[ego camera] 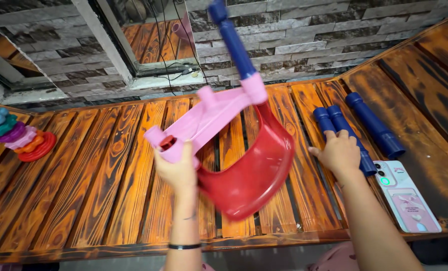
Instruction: The person repeatedly inserts and removes blue plastic legs into a pink plastic chair base on a wooden table. They handle the chair and legs by hand, rotating the chair and testing fit multiple times without completing a stable assembly.
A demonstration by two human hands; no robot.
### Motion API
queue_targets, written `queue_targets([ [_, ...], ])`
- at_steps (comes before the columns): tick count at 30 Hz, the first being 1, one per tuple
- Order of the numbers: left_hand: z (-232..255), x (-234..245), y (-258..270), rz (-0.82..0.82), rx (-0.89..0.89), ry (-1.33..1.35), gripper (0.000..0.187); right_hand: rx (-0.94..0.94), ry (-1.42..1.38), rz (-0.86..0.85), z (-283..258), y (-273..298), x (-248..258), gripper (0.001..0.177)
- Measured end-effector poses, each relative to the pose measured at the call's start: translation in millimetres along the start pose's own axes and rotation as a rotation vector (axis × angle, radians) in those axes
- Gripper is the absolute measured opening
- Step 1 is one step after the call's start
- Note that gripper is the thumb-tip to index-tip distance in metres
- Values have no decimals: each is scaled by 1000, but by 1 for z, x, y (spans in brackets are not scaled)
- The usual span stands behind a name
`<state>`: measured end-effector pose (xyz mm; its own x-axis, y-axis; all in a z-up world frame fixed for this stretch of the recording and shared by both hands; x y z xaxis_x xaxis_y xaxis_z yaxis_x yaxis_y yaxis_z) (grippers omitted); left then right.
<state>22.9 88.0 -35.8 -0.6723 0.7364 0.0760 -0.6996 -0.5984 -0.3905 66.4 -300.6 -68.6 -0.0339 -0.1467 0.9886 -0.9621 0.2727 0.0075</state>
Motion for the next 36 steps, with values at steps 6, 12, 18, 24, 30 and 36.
queue_targets([
  [6, 17, -43, 50, -77, -257, -185, 72, -113, 103, 28, -3, -14, -24, 71],
  [12, 46, -20, 43, -477, -164, -175, 82, -86, -158, 261, -17, -1, 20, 67],
  [18, 62, 0, 29, -829, -145, 127, 84, 662, -1323, 223, -79, 59, 100, 58],
  [24, 79, -5, 41, -759, -361, 479, 77, 1090, -809, 519, -155, 144, 124, 65],
  [30, 89, 2, 33, -553, -186, 744, 35, 1174, -818, 312, -153, 136, 107, 78],
  [36, 82, 4, 10, -308, -194, 934, 39, 948, -975, -263, -134, 106, 52, 92],
])
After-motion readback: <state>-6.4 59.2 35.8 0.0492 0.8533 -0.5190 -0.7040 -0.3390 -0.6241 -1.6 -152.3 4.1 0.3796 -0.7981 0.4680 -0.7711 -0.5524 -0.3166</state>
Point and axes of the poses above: each hand's wrist, its own y-axis away from the middle knuckle, its own x-axis out of the back of the hand, z = x × y, the point moved 1 cm from there along -y, towards the middle knuckle, and after that the axes turned 9 degrees about -z, right-handed, at the moved point
